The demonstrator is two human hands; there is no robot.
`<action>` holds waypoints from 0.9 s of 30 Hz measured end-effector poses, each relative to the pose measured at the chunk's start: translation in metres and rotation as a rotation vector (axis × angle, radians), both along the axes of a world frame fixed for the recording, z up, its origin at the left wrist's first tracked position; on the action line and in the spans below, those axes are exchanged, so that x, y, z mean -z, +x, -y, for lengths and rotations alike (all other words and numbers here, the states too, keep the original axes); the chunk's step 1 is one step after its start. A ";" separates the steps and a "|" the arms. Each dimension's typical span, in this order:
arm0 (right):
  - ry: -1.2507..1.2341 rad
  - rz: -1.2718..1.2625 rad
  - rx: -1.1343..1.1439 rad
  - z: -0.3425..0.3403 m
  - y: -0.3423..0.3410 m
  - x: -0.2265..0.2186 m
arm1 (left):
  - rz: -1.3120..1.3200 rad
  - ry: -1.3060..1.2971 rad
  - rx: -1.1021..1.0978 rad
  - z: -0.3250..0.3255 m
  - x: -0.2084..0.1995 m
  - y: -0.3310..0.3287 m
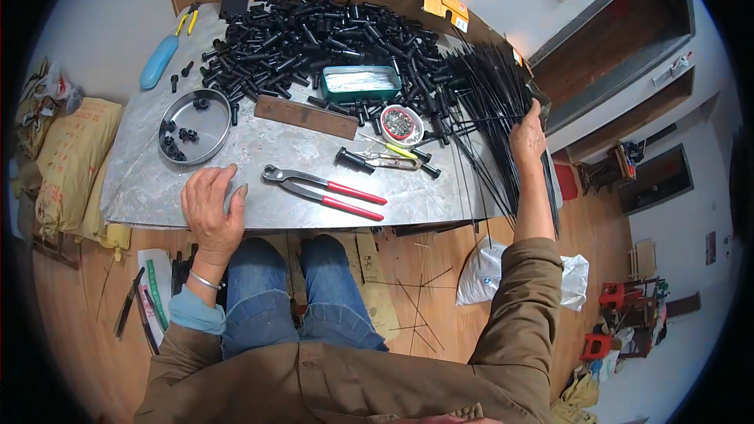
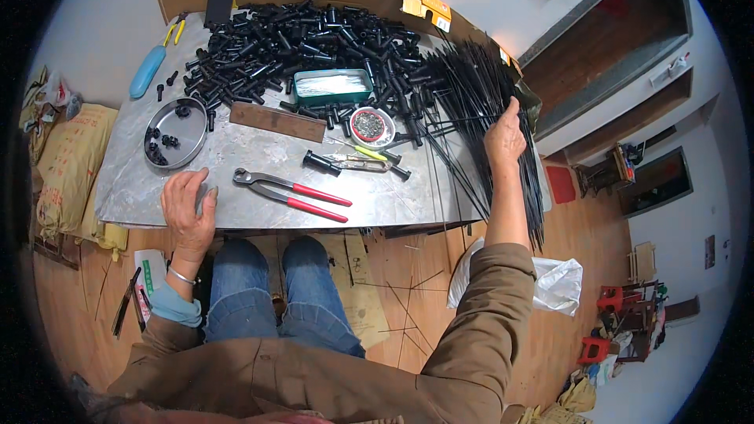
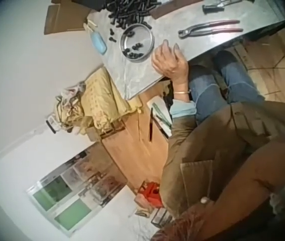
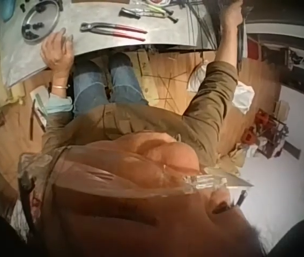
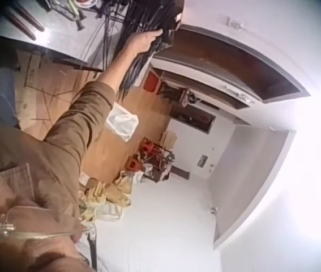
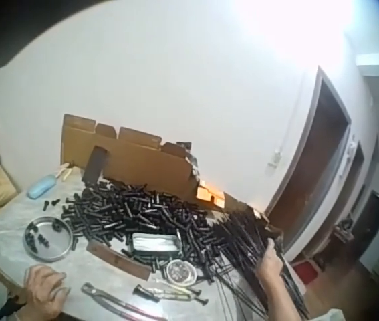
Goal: Assembling black plastic rods into a circular base using pliers to secure them.
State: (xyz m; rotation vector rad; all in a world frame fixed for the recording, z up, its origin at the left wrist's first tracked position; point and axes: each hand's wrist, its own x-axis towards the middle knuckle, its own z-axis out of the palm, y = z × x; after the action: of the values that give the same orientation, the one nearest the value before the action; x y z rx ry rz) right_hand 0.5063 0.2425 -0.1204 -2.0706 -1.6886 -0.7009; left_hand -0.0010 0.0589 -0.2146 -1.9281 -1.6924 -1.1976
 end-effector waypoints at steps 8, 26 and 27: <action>0.025 -0.240 0.197 0.016 0.011 -0.010 | 0.026 -0.012 0.015 0.002 0.001 0.000; 0.096 -0.113 0.028 0.072 -0.026 -0.112 | 0.301 0.013 0.215 0.006 -0.023 0.002; 0.110 -0.109 0.032 0.079 -0.026 -0.122 | 0.376 -0.002 0.302 0.009 -0.032 0.009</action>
State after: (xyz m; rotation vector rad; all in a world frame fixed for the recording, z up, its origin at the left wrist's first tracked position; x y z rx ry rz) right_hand 0.4801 0.1637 0.0013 -2.0252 -1.5269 -0.6631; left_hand 0.0084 0.0497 -0.1823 -2.1172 -1.6013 -1.7656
